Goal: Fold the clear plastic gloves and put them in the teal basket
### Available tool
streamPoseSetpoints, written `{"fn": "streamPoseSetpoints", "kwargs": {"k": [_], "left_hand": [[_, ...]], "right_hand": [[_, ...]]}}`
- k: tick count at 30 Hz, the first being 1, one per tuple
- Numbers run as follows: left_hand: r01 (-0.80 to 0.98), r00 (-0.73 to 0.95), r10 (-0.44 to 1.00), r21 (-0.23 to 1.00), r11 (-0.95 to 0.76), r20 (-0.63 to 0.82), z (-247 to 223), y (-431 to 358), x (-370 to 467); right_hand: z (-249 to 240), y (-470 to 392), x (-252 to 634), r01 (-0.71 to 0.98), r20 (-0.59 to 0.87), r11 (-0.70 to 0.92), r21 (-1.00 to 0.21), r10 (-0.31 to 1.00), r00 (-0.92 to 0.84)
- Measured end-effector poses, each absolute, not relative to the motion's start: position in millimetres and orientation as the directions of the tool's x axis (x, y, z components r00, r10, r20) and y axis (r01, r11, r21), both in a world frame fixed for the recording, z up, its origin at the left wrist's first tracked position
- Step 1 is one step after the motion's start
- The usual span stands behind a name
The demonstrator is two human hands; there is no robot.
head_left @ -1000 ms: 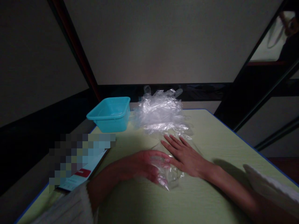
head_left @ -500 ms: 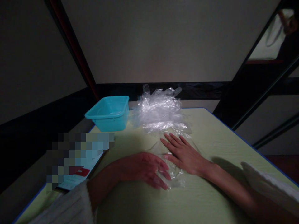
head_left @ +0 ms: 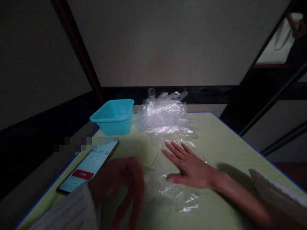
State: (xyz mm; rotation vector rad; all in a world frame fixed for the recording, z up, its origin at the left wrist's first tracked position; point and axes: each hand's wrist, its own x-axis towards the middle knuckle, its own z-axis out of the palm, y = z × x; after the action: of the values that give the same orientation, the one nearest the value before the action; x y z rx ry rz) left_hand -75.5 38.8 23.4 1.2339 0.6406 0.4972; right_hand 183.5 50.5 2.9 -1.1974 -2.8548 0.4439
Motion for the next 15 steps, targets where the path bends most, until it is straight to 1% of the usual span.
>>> {"fn": "streamPoseSetpoints", "kwargs": {"k": [2, 3, 5, 6, 7, 10, 13, 15], "left_hand": [[-0.055, 0.681, 0.723, 0.976, 0.210, -0.117, 17, 47, -73], [-0.113, 0.573, 0.819, 0.988, 0.105, -0.021, 15, 52, -68], [-0.110, 0.458, 0.888, 0.994, 0.015, 0.037, 15, 61, -52], [0.039, 0.410, 0.909, 0.994, -0.106, 0.081, 15, 63, -42], [0.229, 0.395, 0.909, 0.944, -0.237, 0.132, 15, 63, -33], [0.423, 0.410, 0.895, 0.833, -0.358, 0.177, 6, 54, -9], [0.498, 0.460, 0.868, 0.755, -0.426, 0.187, -10, 42, 1], [0.663, 0.530, 0.830, 0.527, -0.532, 0.172, -19, 38, 3]], "right_hand": [[8, 47, 181, 0.655, -0.074, 0.683, -0.323, 0.671, -0.737], [9, 46, 180, 0.643, -0.029, 0.679, -0.354, 0.679, -0.733], [8, 47, 177, 0.638, 0.093, 0.652, -0.410, 0.725, -0.682], [7, 48, 176, 0.640, 0.146, 0.638, -0.428, 0.748, -0.648], [4, 49, 175, 0.644, 0.180, 0.629, -0.435, 0.762, -0.622], [-5, 52, 171, 0.667, 0.181, 0.637, -0.386, 0.762, -0.622], [-11, 51, 169, 0.691, 0.131, 0.656, -0.305, 0.747, -0.651], [-13, 51, 169, 0.713, 0.105, 0.655, -0.253, 0.751, -0.652]]}}
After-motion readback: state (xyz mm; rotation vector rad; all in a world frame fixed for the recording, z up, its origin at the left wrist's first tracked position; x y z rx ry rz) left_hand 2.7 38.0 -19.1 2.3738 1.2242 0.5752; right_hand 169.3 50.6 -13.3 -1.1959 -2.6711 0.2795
